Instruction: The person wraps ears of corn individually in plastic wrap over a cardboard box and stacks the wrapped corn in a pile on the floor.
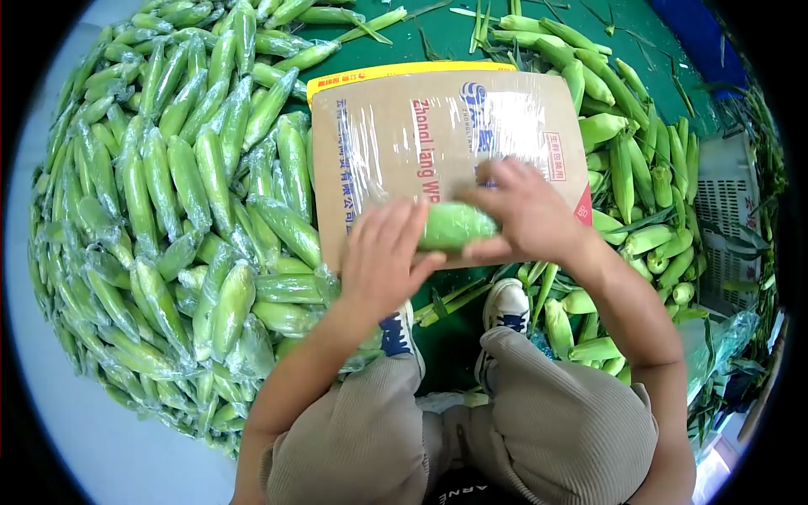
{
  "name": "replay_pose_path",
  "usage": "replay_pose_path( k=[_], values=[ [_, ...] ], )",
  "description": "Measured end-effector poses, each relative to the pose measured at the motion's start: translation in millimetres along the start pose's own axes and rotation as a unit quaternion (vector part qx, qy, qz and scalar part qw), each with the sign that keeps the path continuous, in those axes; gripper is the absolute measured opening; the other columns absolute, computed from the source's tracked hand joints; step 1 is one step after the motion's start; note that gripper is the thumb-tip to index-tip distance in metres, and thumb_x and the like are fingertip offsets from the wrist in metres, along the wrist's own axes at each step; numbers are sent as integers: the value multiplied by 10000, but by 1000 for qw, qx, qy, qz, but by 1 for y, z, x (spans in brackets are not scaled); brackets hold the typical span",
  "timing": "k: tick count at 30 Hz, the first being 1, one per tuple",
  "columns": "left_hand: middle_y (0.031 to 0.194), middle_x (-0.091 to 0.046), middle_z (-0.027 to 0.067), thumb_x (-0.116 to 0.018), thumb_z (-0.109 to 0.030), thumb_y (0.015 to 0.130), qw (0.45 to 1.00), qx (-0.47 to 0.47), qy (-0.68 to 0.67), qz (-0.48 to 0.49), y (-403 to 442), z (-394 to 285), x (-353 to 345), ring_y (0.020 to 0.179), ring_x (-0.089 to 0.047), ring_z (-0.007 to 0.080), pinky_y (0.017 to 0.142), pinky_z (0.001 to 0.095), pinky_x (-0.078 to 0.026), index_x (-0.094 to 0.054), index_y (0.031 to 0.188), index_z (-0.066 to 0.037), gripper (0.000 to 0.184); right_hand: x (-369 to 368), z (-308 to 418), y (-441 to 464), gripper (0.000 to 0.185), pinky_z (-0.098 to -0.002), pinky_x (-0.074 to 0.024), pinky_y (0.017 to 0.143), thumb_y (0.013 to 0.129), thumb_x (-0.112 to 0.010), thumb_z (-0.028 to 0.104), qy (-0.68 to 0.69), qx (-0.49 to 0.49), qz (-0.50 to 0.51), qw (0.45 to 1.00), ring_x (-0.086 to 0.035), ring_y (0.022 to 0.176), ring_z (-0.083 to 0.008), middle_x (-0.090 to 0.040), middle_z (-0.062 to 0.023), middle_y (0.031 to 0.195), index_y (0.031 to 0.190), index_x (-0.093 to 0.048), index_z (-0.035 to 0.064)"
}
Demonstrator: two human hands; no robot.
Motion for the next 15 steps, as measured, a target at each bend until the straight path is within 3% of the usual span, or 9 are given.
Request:
replay_pose_path(
  k=[1,3,6,8,10,12,13,14,15],
  values=[
    [1410,-629,152,-696,-423,983,997,36,36,58,12,9,-7,1351,-557,363,1178,539,-372,-641,1398,-61,554,10,-11,3,734,-486,-517,913,845,-788,545,-24,-31,-70,997,-614,1030,-379,-599,-166,1113,1350,-595,49],
    [1466,-593,146,-689,-552,940,983,49,178,2,67,38,6,1374,-522,342,1200,554,-306,-613,1436,-87,684,30,-27,15,729,-485,-520,919,872,-775,487,-25,-77,-150,985,-614,1057,-377,-600,-166,1134,1425,-565,61],
    [1434,-625,133,-753,-480,915,965,29,173,-195,127,69,70,1369,-539,331,1201,565,-311,-606,1445,-98,669,26,-26,49,744,-477,-530,940,833,-809,477,-105,34,-109,988,-623,1100,-380,-610,-170,1192,1402,-569,62],
    [1367,-671,119,-834,-394,857,992,9,-58,-108,138,57,62,1295,-598,323,1175,530,-377,-617,1427,-108,674,13,-62,72,738,-471,-532,949,812,-838,458,-63,-18,-101,993,-632,1101,-391,-636,-178,1197,1376,-587,53],
    [1328,-688,128,-869,-349,817,985,-124,66,-96,134,18,28,1237,-628,335,1127,494,-438,-627,1408,-106,683,6,-95,81,723,-450,-534,965,806,-855,431,3,-66,-79,995,-647,1115,-392,-661,-187,1213,1362,-601,46],
    [1299,-696,136,-894,-328,780,978,-167,109,-60,128,16,7,1203,-645,347,1078,466,-487,-638,1391,-116,695,19,-107,92,699,-411,-533,986,814,-860,396,90,-100,-31,990,-669,1142,-383,-686,-197,1239,1361,-609,40],
    [1290,-696,138,-902,-329,764,985,-147,89,-36,135,27,3,1197,-648,353,1053,455,-505,-645,1383,-127,701,21,-107,91,700,-403,-531,997,836,-843,444,155,-156,52,974,-691,1155,-329,-720,-196,1226,1352,-627,23],
    [1281,-696,140,-911,-331,747,990,-127,66,-16,143,37,-3,1192,-651,358,1028,444,-523,-651,1375,-137,707,17,-110,94,767,-404,-532,1021,906,-733,574,188,-135,104,967,-688,1209,-336,-715,-207,1302,1427,-613,23],
    [1225,-710,139,-911,-328,722,990,-139,32,-21,144,46,-5,1191,-643,372,1010,476,-518,-649,1363,-135,719,21,-113,100,732,-405,-522,1044,961,-663,585,192,-139,127,963,-681,1229,-339,-706,-197,1334,1462,-597,56]
  ],
)
Point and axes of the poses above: each hand's wrist, its own y-axis towards the middle knuckle, its own x-axis out of the back of the hand, z = x × y, the point moved 10 cm from there along y, towards the middle knuckle
